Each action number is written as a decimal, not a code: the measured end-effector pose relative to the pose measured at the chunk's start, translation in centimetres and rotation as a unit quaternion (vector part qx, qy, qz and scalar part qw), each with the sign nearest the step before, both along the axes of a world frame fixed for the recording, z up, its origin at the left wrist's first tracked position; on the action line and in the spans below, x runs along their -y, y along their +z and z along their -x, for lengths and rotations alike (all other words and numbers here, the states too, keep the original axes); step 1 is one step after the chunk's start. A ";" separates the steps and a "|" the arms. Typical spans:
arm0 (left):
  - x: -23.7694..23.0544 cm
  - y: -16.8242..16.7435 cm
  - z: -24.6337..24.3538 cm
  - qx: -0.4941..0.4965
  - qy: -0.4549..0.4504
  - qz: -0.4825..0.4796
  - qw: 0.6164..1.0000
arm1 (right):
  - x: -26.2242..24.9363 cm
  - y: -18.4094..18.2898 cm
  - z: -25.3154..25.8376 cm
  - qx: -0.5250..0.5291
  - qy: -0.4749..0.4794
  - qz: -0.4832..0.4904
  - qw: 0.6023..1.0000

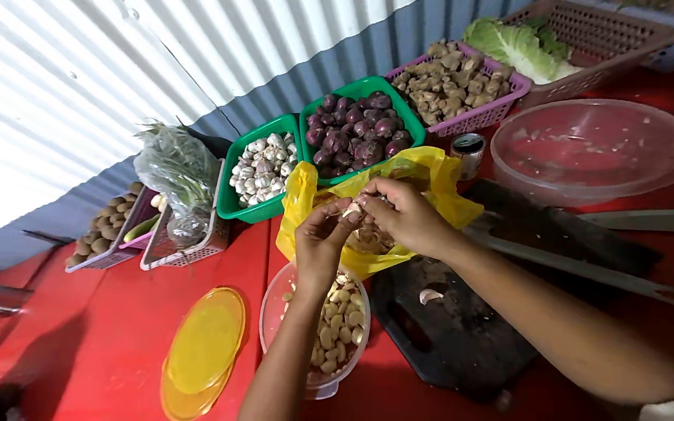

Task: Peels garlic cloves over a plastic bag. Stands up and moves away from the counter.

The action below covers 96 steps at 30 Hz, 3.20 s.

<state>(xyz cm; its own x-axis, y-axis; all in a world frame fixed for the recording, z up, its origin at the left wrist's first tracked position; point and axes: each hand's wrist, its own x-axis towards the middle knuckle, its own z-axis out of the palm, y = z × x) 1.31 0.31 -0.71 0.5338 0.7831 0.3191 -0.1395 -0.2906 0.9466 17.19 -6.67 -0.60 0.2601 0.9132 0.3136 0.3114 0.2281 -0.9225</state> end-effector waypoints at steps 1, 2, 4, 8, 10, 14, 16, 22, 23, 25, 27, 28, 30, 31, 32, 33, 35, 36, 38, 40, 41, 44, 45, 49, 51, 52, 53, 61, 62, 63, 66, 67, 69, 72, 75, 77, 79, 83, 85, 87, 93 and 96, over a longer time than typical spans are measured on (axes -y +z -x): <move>0.0 -0.1 0.0 0.006 0.007 -0.023 1.000 | 0.0 0.0 0.0 0.001 0.003 -0.002 1.000; 0.0 -0.2 0.1 0.014 0.010 -0.042 0.999 | 0.0 0.0 0.0 0.003 0.007 -0.005 1.000; -0.1 -0.4 0.2 0.034 0.009 -0.068 0.997 | 0.1 -0.1 -0.1 0.004 0.012 -0.017 1.000; -0.2 -0.4 0.2 0.042 0.009 -0.089 0.995 | 0.0 -0.3 -0.2 0.015 0.012 -0.048 0.999; -0.2 -0.4 0.3 0.017 0.009 -0.120 0.993 | -0.1 -0.4 -0.1 0.020 0.007 -0.050 0.999; -0.1 -0.4 0.3 -0.025 0.021 -0.181 0.983 | 0.0 -0.3 0.0 0.020 0.002 -0.044 0.999; -0.1 -0.3 0.3 -0.039 0.029 -0.182 0.982 | 0.1 -0.3 0.0 0.013 0.012 -0.043 0.999; -0.1 -0.1 0.2 -0.020 0.023 -0.092 0.995 | -0.1 -0.4 -0.4 0.005 0.054 -0.040 0.998; -0.1 -0.1 0.2 -0.017 0.021 -0.084 0.996 | 0.0 -0.3 -0.5 0.006 0.058 -0.037 0.998; -0.1 0.0 0.3 -0.012 0.022 -0.081 0.996 | 0.0 -0.1 -0.8 0.007 0.076 -0.025 0.997; -0.1 0.0 0.5 -0.011 0.021 -0.080 0.997 | 0.0 -0.3 -1.0 -0.008 0.099 -0.029 0.995; 0.0 0.0 0.5 -0.013 0.020 -0.081 0.996 | 0.1 -0.2 -1.1 -0.006 0.101 -0.030 0.994; 0.2 0.1 0.2 -0.026 0.020 -0.117 0.993 | 0.5 0.4 -1.3 0.026 0.082 -0.012 0.996; 0.4 0.3 0.1 -0.045 0.030 -0.154 0.987 | 0.8 0.9 -1.3 0.053 0.065 0.000 0.996; 0.6 0.4 0.1 -0.071 0.046 -0.203 0.976 | 1.1 1.3 -1.2 0.082 0.047 0.013 0.995; 0.9 0.6 0.1 -0.100 0.064 -0.255 0.960 | 1.4 1.7 -1.0 0.110 0.028 0.026 0.993; 1.6 1.3 -0.1 -0.142 0.089 -0.348 0.923 | 2.0 2.5 -0.8 0.163 -0.001 0.043 0.986; 1.9 1.8 -0.4 -0.151 0.092 -0.381 0.908 | 2.3 2.7 -0.8 0.189 -0.013 0.040 0.981; 2.3 3.0 -0.9 -0.157 0.097 -0.416 0.890 | 2.6 2.8 -1.0 0.229 -0.026 0.006 0.973; 2.5 4.0 -1.3 -0.148 0.106 -0.429 0.885 | 2.5 2.5 -1.4 0.248 -0.026 -0.026 0.968; 2.7 4.4 -1.4 -0.142 0.115 -0.429 0.884 | 2.5 2.3 -1.6 0.251 -0.025 -0.035 0.967; 3.0 5.3 -1.5 -0.137 0.149 -0.427 0.881 | 2.4 2.3 -1.9 0.259 -0.031 -0.054 0.964; 3.0 5.3 -1.5 -0.138 0.162 -0.430 0.877 | 2.5 2.4 -2.1 0.265 -0.038 -0.057 0.962; 2.0 4.7 -1.5 -0.161 0.198 -0.430 0.866 | 2.7 2.8 -2.9 0.263 -0.061 -0.053 0.961; 1.3 4.4 -1.5 -0.204 0.179 -0.411 0.870 | 2.8 2.8 -3.3 0.252 -0.076 -0.052 0.963; 1.1 4.5 -1.5 -0.246 0.159 -0.395 0.871 | 2.8 2.8 -3.5 0.246 -0.083 -0.048 0.965; 0.9 4.5 -1.5 -0.292 0.135 -0.379 0.868 | 2.9 2.8 -3.7 0.237 -0.088 -0.041 0.967; 1.0 3.2 -1.6 -0.291 0.129 -0.380 0.869 | 2.8 3.2 -4.1 0.189 -0.098 -0.001 0.977; 1.2 3.2 -1.7 -0.288 0.117 -0.371 0.875 | 2.7 3.2 -4.1 0.183 -0.093 0.001 0.979; 1.3 3.2 -1.8 -0.280 0.100 -0.358 0.885 | 2.6 3.1 -4.1 0.172 -0.083 0.003 0.981; 1.4 2.7 -2.2 -0.228 0.049 -0.315 0.920 | 2.5 3.0 -3.9 0.113 -0.023 0.005 0.993; 1.3 2.5 -2.3 -0.204 0.041 -0.309 0.928 | 2.5 2.9 -4.1 0.087 0.001 0.005 0.996; 1.3 2.3 -2.2 -0.168 0.028 -0.300 0.939 | 2.5 2.8 -4.5 0.048 0.033 0.003 0.998; 1.4 2.2 -1.7 -0.149 0.012 -0.285 0.947 | 2.4 2.7 -4.9 0.026 0.036 0.012 0.999; 1.0 1.9 -1.7 -0.108 -0.001 -0.222 0.969 | 2.2 2.8 -4.9 0.062 -0.007 0.030 0.998; 0.4 1.6 -1.6 -0.069 -0.020 -0.144 0.987 | 2.4 3.0 -4.6 0.098 -0.026 0.048 0.994; -0.3 1.7 -1.3 -0.060 -0.026 -0.101 0.993 | 2.5 3.2 -4.5 0.151 -0.040 0.062 0.986; 0.0 4.4 0.8 -0.099 0.025 -0.150 0.983 | 2.1 2.8 -4.4 0.244 -0.071 0.095 0.963; 0.8 6.2 3.1 -0.146 0.048 -0.212 0.965 | 1.8 2.7 -4.3 0.257 -0.077 0.113 0.957; 2.1 7.1 5.9 -0.241 0.071 -0.268 0.930 | 1.6 2.8 -4.3 0.238 -0.092 0.134 0.958; 3.0 3.2 10.9 -0.438 -0.007 -0.363 0.822 | 0.5 1.4 -5.9 -0.236 0.007 0.045 0.971; 3.1 3.3 8.0 -0.412 0.029 -0.403 0.817 | 0.2 1.6 -4.9 -0.437 0.051 0.053 0.896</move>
